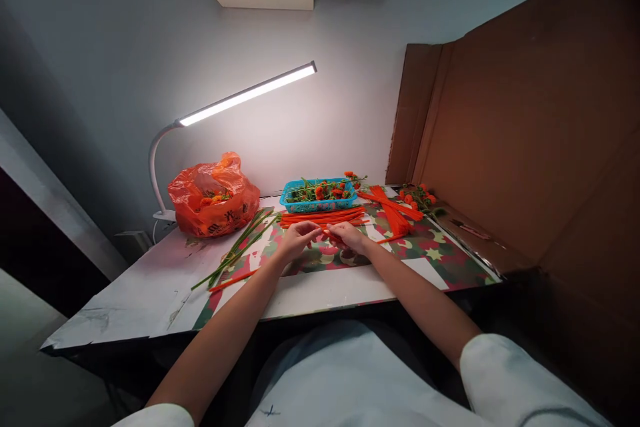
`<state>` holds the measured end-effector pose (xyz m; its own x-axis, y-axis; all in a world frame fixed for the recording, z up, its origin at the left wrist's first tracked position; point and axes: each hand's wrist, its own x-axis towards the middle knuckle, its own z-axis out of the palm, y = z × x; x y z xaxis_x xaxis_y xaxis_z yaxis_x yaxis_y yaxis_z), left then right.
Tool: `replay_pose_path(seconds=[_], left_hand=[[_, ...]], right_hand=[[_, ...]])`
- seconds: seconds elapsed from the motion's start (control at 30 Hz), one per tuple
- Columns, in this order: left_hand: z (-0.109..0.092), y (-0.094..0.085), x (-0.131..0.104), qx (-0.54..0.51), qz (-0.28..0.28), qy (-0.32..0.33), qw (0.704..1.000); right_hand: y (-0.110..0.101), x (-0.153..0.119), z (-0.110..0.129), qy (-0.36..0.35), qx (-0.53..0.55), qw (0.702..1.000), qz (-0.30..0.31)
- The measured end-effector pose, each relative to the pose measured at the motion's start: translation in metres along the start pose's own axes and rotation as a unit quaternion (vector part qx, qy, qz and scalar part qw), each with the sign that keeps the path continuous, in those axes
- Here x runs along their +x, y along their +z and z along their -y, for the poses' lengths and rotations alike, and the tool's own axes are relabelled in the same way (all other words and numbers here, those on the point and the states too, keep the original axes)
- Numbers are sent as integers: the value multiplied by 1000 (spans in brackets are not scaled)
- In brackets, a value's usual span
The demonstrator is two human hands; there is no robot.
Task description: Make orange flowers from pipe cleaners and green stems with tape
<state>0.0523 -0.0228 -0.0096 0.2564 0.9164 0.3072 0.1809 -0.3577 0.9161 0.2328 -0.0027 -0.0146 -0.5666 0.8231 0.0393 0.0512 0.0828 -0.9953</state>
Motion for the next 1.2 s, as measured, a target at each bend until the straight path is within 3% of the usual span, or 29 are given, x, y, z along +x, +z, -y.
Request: replay_pose_path(seconds=[0.3, 0.57, 0.9, 1.0, 1.1, 1.2], left_hand=[[1, -5, -1, 27, 45, 27, 998], [-15, -6, -5, 117, 37, 13, 992], [-4, -6, -2, 117, 44, 11, 992], [-2, -7, -1, 146, 42, 26, 988], [0, -6, 0, 143, 35, 16, 989], [1, -5, 0, 121, 30, -10, 992]], right_hand=[[-7, -7, 7, 57, 55, 994, 73], [-10, -6, 7, -4, -38, 999, 5], [-9, -8, 6, -69, -157, 984, -40], [-5, -9, 3, -145, -290, 941, -100], [-2, -9, 0, -223, -465, 844, -148], [-1, -9, -2, -263, -570, 765, -146]])
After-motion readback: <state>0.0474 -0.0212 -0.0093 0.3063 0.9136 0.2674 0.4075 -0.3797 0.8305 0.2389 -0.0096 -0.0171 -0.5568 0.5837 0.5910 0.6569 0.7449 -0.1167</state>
